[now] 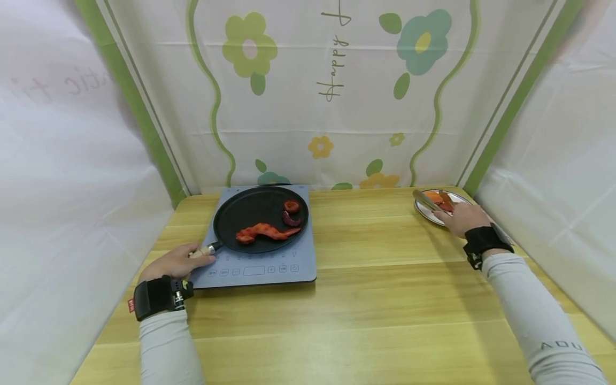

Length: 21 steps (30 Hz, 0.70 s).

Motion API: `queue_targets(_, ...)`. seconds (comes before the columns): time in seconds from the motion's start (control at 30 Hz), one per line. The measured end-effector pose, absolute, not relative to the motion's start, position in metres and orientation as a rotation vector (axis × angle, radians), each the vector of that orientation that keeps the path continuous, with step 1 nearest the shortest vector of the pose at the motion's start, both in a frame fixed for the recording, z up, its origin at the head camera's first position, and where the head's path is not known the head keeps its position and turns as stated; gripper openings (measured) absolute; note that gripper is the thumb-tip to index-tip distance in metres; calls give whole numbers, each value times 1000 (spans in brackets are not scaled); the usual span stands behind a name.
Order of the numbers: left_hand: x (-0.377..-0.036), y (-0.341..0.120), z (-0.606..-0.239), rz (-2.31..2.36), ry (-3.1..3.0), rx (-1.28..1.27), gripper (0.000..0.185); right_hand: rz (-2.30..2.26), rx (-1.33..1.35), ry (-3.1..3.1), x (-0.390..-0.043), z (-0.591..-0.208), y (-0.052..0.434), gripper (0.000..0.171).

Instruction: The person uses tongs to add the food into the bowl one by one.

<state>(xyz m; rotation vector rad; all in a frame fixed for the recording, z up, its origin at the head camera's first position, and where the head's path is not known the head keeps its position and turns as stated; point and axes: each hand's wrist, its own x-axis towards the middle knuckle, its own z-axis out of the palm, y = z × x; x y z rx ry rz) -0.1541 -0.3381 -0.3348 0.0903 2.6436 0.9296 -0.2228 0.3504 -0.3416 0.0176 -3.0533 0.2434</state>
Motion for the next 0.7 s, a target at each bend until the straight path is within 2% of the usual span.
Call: queue_targets(0.7,-156,-339,-336,896,2668,115,38,280,94,-2996,-221,-330,319,57)
